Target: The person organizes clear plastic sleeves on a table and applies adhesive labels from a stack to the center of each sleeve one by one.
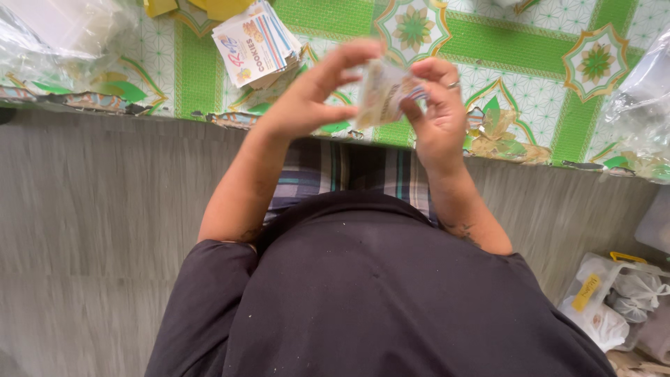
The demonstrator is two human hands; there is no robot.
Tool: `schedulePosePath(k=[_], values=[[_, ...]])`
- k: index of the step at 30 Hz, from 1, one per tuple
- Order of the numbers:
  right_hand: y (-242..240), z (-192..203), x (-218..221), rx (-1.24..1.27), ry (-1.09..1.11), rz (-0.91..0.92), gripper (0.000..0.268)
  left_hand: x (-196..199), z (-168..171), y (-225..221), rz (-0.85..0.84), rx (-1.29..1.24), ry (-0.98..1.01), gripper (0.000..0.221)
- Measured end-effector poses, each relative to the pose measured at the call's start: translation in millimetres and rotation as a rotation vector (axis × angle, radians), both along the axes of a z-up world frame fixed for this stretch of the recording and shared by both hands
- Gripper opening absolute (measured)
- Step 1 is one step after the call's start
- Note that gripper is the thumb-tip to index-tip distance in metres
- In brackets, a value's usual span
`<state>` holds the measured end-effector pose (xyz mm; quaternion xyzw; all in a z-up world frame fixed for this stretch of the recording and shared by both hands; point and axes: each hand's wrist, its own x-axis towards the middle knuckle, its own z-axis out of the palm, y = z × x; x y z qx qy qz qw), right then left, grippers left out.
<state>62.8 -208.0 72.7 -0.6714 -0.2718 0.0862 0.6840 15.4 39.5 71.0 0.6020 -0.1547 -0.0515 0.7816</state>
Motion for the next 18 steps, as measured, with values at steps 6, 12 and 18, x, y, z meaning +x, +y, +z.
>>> schedulePosePath(k=[6, 12, 18], values=[[-10.5, -9.3, 9.7, 0.194, 0.176, -0.108, 0.021, 18.4, 19.8, 11.2, 0.384, 0.36, -0.147, 0.02], [-2.3, -6.3, 2.9, 0.112, 0.195, 0.098, 0.023, 24.6, 18.3, -9.6, 0.08, 0.219, -0.042, 0.021], [-20.9, -19.1, 12.8, 0.181, 0.183, -0.002, 0.02, 34.3, -52.6, 44.7, 0.478, 0.404, -0.061, 0.013]])
